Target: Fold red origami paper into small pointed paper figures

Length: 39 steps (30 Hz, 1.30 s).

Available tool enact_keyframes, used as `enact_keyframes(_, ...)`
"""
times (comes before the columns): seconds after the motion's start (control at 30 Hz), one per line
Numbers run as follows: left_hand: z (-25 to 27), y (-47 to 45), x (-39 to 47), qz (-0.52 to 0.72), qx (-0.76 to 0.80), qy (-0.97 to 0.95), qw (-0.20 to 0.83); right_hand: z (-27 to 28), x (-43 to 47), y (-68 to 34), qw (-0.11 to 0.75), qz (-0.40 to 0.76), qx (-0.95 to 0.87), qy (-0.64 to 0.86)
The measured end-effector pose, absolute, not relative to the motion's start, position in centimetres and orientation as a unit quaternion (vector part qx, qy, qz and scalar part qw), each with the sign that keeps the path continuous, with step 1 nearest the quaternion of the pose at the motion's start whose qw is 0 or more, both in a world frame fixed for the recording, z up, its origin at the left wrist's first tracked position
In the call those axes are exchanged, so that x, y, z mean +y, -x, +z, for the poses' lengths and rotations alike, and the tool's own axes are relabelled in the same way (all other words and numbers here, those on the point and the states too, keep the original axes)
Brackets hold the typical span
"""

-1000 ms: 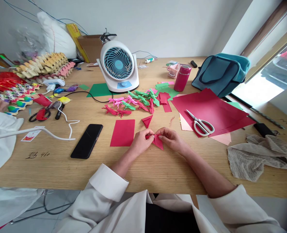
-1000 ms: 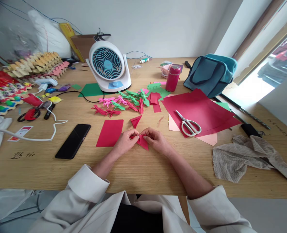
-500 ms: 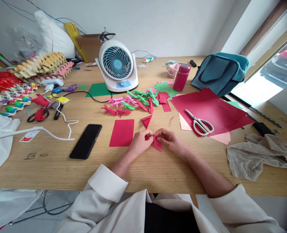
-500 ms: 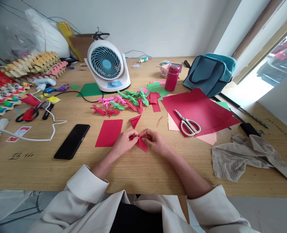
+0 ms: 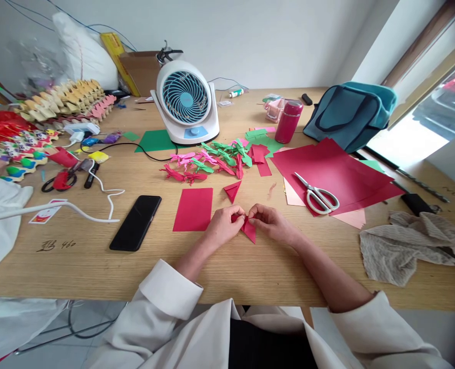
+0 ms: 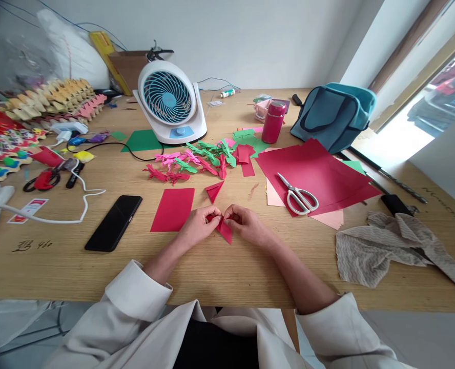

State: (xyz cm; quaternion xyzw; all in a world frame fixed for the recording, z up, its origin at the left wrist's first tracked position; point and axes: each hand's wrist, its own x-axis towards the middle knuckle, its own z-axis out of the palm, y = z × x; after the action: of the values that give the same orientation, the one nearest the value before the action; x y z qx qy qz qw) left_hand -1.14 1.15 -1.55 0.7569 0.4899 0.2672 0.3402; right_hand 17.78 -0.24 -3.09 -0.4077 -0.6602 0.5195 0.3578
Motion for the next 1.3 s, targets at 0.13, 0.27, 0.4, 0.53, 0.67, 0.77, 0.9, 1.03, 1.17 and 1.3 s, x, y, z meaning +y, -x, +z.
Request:
enact_keyframes(0.13,-1.4,1.0,1.0,0.267,0.476,-0.762,0.348,-2.7,-0.4,-18.1,0.327,0.518,-0.684,0.395)
enact_keyframes(0.27,-1.5,1.0,1.0,0.277,0.469,-0.761,0.352,-2.1,-0.5,-18.2,0.301,0.481,-0.72,0.4)
enact_keyframes(0.4,-1.6,1.0,1.0,0.28,0.466,-0.761,0.354,-1.6,-0.6,-18.1,0.293,0.459,-0.736,0.403)
enact_keyframes(0.53,-1.7,1.0,1.1,0.276,0.473,-0.759,0.352,-1.2,-0.6,-18.1,0.29,0.442,-0.745,0.408)
enact_keyframes(0.67,-1.7,1.0,1.1,0.271,0.468,-0.763,0.354,-1.1,-0.6,-18.1,0.282,0.434,-0.751,0.41)
enact_keyframes(0.77,-1.7,1.1,1.1,0.268,0.464,-0.769,0.347,-1.1,-0.6,-18.2,0.282,0.425,-0.761,0.4)
enact_keyframes(0.9,-1.6,1.1,1.2,0.266,0.461,-0.777,0.337,-1.5,-0.5,-18.3,0.278,0.418,-0.775,0.384)
enact_keyframes(1.03,-1.5,1.1,1.2,0.265,0.457,-0.784,0.328,-2.0,-0.3,-18.5,0.27,0.415,-0.784,0.374)
enact_keyframes(1.17,-1.4,1.1,1.2,0.264,0.454,-0.786,0.327,-2.2,-0.2,-18.6,0.262,0.392,-0.798,0.375)
enact_keyframes(1.3,-1.4,1.1,1.2,0.259,0.453,-0.789,0.325,-2.0,-0.3,-18.6,0.265,0.381,-0.802,0.375)
